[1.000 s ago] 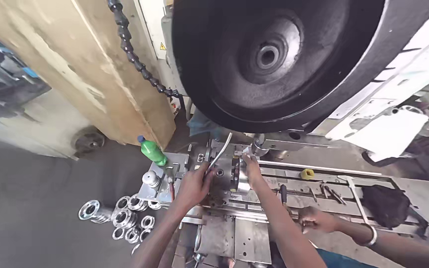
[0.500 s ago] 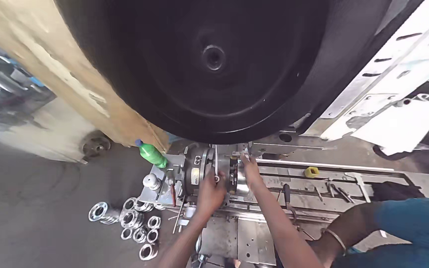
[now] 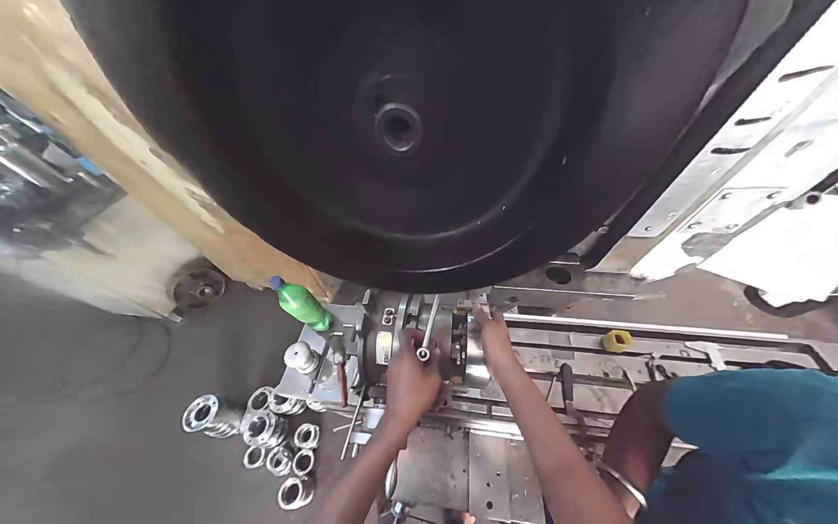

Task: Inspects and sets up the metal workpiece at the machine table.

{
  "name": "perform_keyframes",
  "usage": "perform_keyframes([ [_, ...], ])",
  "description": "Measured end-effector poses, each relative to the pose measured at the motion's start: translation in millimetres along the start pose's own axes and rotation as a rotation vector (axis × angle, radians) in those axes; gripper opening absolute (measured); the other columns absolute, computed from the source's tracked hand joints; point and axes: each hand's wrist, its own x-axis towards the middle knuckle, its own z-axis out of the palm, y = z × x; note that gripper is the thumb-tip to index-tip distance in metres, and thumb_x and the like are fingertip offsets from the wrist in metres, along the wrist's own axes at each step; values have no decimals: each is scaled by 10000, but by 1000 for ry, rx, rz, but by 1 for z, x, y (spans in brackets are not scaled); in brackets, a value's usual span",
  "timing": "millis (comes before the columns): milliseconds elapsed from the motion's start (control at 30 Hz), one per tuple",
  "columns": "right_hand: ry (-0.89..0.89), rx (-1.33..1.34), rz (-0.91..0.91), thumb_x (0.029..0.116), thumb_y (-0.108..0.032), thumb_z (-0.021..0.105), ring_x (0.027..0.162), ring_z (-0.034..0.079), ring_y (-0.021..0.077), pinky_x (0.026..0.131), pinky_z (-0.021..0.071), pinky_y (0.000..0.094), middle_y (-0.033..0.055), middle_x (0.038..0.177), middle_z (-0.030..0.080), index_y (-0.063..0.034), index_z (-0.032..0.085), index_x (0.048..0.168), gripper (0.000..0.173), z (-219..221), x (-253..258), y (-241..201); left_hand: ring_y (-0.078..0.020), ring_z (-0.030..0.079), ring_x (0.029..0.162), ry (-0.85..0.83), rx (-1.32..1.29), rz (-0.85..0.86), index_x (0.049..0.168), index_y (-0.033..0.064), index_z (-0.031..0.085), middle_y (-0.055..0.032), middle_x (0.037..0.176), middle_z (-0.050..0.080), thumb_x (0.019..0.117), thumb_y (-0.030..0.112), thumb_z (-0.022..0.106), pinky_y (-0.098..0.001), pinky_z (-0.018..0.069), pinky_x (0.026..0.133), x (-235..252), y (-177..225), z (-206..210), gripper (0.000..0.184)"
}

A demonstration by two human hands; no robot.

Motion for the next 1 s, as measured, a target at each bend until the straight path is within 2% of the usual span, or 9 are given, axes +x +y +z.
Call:
perform_keyframes([
  [100,-19,12,-11,1089,-299,498,1015,654,253,845,569,424,211,1307,577,-34,370,1502,506,0,-1,0,-243,634,566,106,170,201,1331,70,585,-60,675,648,900,545,689,-481,554,575,-1,-10,-4,649],
  [167,-18,11,-30,1090,-287,492,1039,646,246,861,563,412,210,1316,571,-25,378,1494,494,0,-1,1,-303,657,568,154,312,328,1316,71,653,-92,662,665,937,581,606,-539,545,554,-1,-14,-3,638],
  [267,-24,18,-58,1092,-253,474,1169,595,233,959,515,400,203,1399,536,-19,381,1500,479,-3,-2,2,-316,672,539,260,499,565,1098,114,751,-99,649,675,976,523,567,-528,523,481,12,-27,-7,465],
  [367,-56,22,-99,1091,-168,431,1174,584,184,967,514,339,192,1381,542,1,357,1507,455,-6,-7,2,-254,645,508,262,576,988,917,140,743,-61,595,625,998,491,555,-438,514,448,43,-41,-24,406],
  [533,-46,35,-105,1096,-162,405,1164,562,116,974,492,284,160,1369,539,7,378,1491,430,-5,-15,-4,-237,634,565,-30,592,1523,898,131,693,-47,630,612,1021,350,533,-398,522,512,87,-29,-50,298],
  [633,-108,60,-70,1105,-186,349,1249,529,149,1021,478,317,165,1468,473,-23,302,1550,476,-10,-18,-4,-344,704,703,-349,640,1446,955,49,703,-147,747,688,1065,245,474,-497,564,641,81,-4,-66,320],
  [733,-139,68,-87,1107,-187,353,1039,608,137,825,555,292,165,1312,541,12,343,1497,437,-12,-3,8,-417,705,794,-577,695,1308,1028,7,698,-210,832,695,1087,218,407,-553,556,729,80,11,-75,364],
  [900,-92,-41,41,1120,-232,357,938,625,87,815,554,284,83,1156,619,-38,419,1463,399,-6,-31,-25,-269,648,593,-295,591,1658,977,125,699,-69,676,628,996,278,583,-450,548,529,105,-23,-56,193],
  [1000,-202,-267,-78,1110,-370,386,1215,595,165,1018,519,368,141,1398,568,-62,367,1536,525,-25,-9,-5,-335,685,648,-402,684,1545,1056,107,710,-125,720,667,992,304,595,-523,560,578,100,-15,-60,237],
])
